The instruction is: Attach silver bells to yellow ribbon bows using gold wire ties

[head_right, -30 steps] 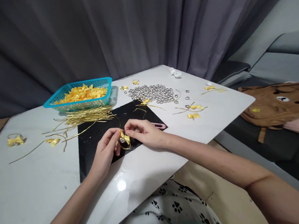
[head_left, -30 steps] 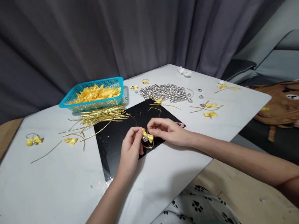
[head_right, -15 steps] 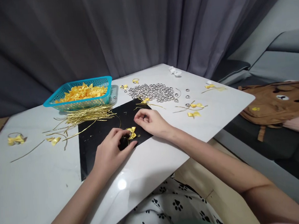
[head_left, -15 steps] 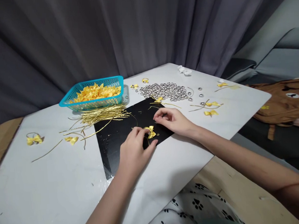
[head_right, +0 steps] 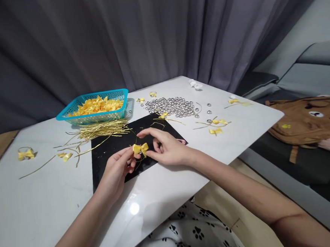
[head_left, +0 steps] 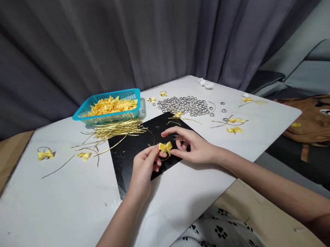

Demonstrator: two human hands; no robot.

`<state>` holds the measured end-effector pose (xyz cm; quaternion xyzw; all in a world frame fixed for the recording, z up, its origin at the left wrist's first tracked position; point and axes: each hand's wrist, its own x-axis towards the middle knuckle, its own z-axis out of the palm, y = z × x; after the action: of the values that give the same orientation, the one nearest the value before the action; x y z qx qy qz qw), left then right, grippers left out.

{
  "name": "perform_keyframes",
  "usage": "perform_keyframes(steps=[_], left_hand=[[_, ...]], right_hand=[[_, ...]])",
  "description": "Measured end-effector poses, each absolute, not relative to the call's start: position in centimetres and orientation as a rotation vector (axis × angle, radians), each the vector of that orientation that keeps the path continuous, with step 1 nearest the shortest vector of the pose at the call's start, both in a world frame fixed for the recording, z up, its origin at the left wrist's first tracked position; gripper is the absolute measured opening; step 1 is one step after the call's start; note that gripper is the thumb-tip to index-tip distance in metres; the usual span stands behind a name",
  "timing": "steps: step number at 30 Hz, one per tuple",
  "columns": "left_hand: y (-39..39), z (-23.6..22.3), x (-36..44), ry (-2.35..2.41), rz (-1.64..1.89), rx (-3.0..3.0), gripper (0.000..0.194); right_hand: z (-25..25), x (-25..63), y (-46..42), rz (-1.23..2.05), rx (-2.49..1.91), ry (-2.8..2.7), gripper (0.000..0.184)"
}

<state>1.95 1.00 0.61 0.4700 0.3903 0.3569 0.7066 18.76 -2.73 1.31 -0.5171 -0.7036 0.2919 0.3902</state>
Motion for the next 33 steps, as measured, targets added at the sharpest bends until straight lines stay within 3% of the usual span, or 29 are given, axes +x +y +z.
perform_keyframes(steps=[6, 10, 23, 28, 30, 33], left_hand=[[1.1, 0.8, 1.9, 0.846, 0.809, 0.834, 0.026], [1.0, 0.7, 2.0, 0.846, 0.778, 0.841, 0.027], [0.8, 0.5, 2.2, 0.893, 0.768, 1.061, 0.028], [1.4, 0.4, 2.0, 0.923, 0.833, 0.907, 0.027], [1.5, 0.4, 1.9, 0.926, 0.837, 0.878, 0.027], [1.4, 0.4, 1.9, 0.934, 0.826, 0.877, 0.026]], right_hand=[[0.8, 18.5, -2.9, 0.772, -1.294, -1.805, 0.046], [0.5, 18.4, -2.7, 0.542, -1.19, -1.873, 0.017], [0.7, 18.6, -2.9, 0.406, -1.181, -1.926, 0.014], [1.4, 21.0, -2.6, 0.477, -1.407, -1.633, 0.017], [1.1, 22.3, -2.6, 0.336, -1.609, -1.751, 0.016], [0.2, 23.6, -2.9, 0.164, -1.929, -1.894, 0.031]])
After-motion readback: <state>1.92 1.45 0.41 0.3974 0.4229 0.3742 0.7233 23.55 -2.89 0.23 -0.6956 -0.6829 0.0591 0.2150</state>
